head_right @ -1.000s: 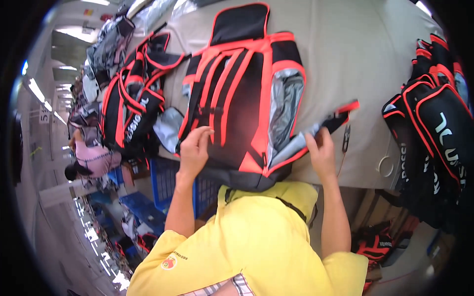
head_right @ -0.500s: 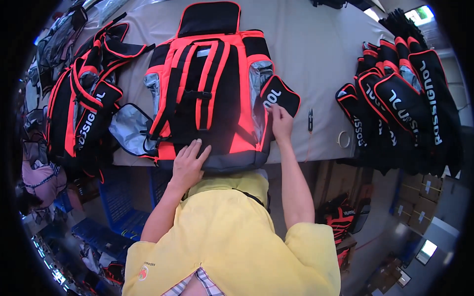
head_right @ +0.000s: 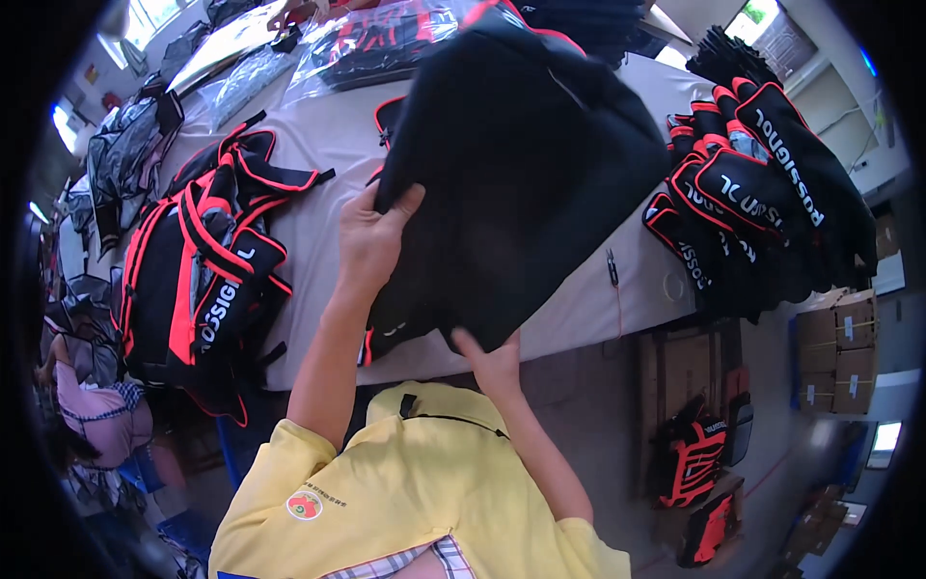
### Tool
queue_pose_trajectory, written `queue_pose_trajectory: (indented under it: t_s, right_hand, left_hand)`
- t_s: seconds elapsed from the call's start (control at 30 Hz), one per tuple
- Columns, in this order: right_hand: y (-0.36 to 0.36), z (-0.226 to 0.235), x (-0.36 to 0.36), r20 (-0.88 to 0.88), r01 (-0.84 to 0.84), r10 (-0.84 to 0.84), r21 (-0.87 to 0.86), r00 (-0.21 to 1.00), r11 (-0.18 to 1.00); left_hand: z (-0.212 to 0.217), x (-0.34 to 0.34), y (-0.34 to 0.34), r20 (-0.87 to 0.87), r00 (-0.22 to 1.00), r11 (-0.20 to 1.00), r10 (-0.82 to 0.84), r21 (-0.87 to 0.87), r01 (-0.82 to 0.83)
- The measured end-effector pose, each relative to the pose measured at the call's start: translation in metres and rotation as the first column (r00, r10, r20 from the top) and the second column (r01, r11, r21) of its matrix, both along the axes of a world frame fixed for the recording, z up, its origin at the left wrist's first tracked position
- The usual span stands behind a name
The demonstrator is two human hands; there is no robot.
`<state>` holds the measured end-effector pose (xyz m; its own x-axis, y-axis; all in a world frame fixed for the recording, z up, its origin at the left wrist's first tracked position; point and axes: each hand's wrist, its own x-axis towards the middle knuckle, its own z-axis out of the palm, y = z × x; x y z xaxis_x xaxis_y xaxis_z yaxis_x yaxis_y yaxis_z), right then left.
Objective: Checking and assembling various parts of a large technical bag or backpack.
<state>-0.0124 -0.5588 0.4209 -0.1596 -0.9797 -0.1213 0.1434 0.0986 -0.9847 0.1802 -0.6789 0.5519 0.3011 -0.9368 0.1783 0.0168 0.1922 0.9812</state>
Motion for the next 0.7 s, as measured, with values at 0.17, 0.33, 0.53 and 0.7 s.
queue_pose_trajectory:
  t_s: [0.17, 0.33, 0.53, 0.7]
  right_hand:
    - [-0.048, 0.132, -0.020, -0.391, -0.088, 0.012, -0.178, 0.920, 0.980]
    - [-0.083, 0.218, -0.052, -0.773, -0.370, -0.015, -0.321, 0.634, 0.872]
    - [-0.178, 0.151, -0.049, -0.837, -0.529, 0.280, -0.013, 0.471, 0.849]
    - [-0.211, 0.089, -0.043, -0.650, -0.641, 0.642, 0.298, 0.406, 0.707]
  left_hand:
    - [0.027, 0.014, 0.040, -0.623, 0.776, 0.983, 0.096, -0.061, -0.171]
    - [-0.024, 0.007, 0.105, -0.362, 0.844, 0.910, 0.396, 0.279, -0.307]
    - [-0.139, -0.036, 0.126, -0.367, 0.882, 0.817, 0.295, 0.576, -0.033]
    - [-0.178, -0.012, 0.165, -0.226, 0.974, 0.713, 0.037, 0.688, 0.133]
